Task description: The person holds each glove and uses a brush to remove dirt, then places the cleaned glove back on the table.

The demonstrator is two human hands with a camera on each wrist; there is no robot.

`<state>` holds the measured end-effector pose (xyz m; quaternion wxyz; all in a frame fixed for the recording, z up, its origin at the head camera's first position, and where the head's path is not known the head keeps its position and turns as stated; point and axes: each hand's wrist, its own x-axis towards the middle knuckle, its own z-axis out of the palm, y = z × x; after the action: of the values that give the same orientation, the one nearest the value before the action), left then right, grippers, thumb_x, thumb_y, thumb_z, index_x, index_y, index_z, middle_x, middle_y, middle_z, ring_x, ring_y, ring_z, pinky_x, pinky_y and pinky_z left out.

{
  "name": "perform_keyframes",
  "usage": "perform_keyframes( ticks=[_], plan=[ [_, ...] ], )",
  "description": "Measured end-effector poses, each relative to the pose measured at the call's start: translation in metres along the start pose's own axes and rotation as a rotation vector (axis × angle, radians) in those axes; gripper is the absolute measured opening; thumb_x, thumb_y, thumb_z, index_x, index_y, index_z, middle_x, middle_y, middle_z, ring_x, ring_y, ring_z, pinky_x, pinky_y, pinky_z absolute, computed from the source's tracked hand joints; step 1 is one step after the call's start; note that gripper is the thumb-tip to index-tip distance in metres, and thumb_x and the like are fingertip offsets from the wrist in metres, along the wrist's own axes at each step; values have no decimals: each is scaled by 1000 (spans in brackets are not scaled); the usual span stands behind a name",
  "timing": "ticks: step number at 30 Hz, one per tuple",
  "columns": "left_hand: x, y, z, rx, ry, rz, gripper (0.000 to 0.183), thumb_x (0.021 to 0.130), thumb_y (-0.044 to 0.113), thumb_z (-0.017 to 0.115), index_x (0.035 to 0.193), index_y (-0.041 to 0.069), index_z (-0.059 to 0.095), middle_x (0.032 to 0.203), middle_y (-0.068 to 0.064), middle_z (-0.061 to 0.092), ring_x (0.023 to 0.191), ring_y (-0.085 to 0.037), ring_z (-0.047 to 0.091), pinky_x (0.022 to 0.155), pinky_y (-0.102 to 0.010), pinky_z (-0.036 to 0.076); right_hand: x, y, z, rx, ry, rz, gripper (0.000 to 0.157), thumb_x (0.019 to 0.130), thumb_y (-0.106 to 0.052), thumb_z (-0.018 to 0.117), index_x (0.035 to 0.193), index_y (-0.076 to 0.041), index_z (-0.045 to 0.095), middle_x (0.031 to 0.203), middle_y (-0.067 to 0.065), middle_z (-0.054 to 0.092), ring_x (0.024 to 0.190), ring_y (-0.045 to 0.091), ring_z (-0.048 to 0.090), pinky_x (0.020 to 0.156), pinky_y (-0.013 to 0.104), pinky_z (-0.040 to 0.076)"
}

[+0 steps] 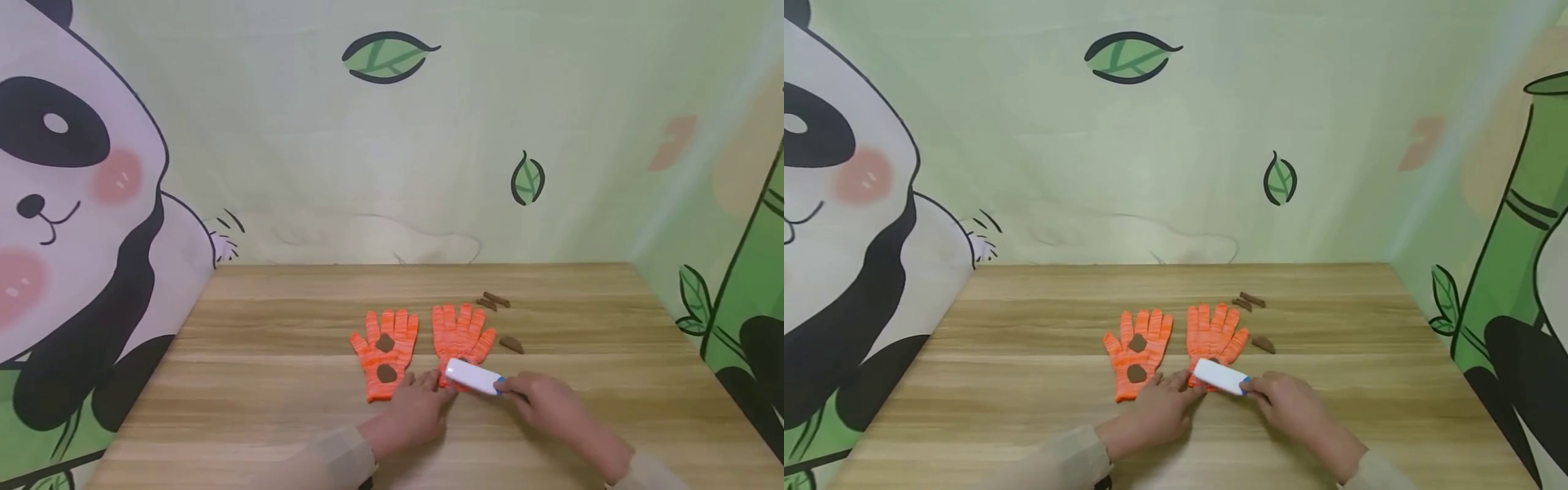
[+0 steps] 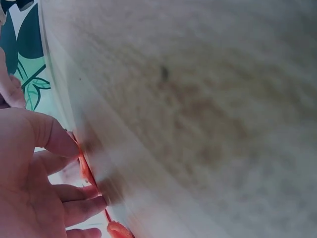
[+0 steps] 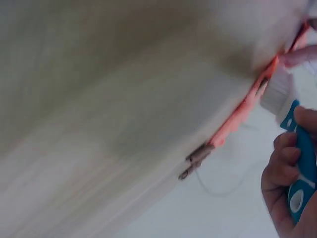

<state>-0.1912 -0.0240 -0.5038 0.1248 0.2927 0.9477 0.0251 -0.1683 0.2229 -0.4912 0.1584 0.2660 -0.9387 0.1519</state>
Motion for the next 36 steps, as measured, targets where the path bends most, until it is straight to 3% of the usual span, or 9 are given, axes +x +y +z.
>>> perform_keyframes(
  ticks=[3,8,12,17,21,26,29,34,36],
  plan=[
    [0,-1,-1,-5,-2,-8,50,98,29,61,147,32,56,161,-7,47,150,-24,44,122,-53,37,2,1,-4,-10,-13,51,20,83,-7,81,101,-16,81,83,-1,78,68,8,67,57,25,51],
    [4,0,-3,-35,-27,-10,52,96,28,63,147,32,56,162,-8,46,151,-24,43,123,-53,35,3,5,-9,-21,-57,-17,19,83,-6,80,100,-14,81,84,0,78,70,10,69,59,27,53],
    [6,2,-5,-39,-40,-14,51,96,27,63,146,32,57,161,-8,47,151,-23,43,123,-52,35,5,5,-10,-37,-46,8,19,84,-7,80,102,-14,81,84,0,77,68,9,67,59,25,53],
    [5,2,-6,-38,-53,-10,52,95,27,64,147,32,57,161,-8,47,152,-23,42,123,-53,35,9,5,-11,-10,-104,-19,17,86,-7,79,101,-14,81,92,2,80,83,20,77,67,33,60],
    [6,1,-7,-44,-62,-12,52,95,27,64,147,33,57,161,-7,46,152,-23,42,123,-54,34,12,9,-12,19,-129,39,18,88,-8,76,105,-13,81,96,3,81,85,19,76,68,31,59],
    [5,1,-7,-19,-57,-3,52,95,28,64,147,34,57,161,-7,47,152,-21,42,123,-52,36,14,16,-18,94,-197,-16,17,88,-9,76,103,-14,82,99,2,81,88,17,76,72,30,59],
    [6,1,-8,-3,-57,-1,52,95,29,64,146,34,57,160,-6,48,151,-21,43,123,-52,36,19,13,-14,50,-174,-31,16,88,-10,77,103,-14,82,97,2,81,85,18,76,69,31,59],
    [7,0,-7,-20,-65,4,53,95,27,65,147,34,57,160,-7,48,151,-23,43,123,-53,36,21,11,-14,-1,-93,66,18,88,-10,77,105,-14,81,92,4,81,66,6,64,56,23,46],
    [7,-1,-7,-15,-66,1,52,95,27,65,146,34,57,160,-7,48,151,-23,43,123,-53,36,19,13,-16,29,-92,18,19,87,-9,78,104,-14,82,90,2,80,65,1,58,56,21,43]
  ],
)
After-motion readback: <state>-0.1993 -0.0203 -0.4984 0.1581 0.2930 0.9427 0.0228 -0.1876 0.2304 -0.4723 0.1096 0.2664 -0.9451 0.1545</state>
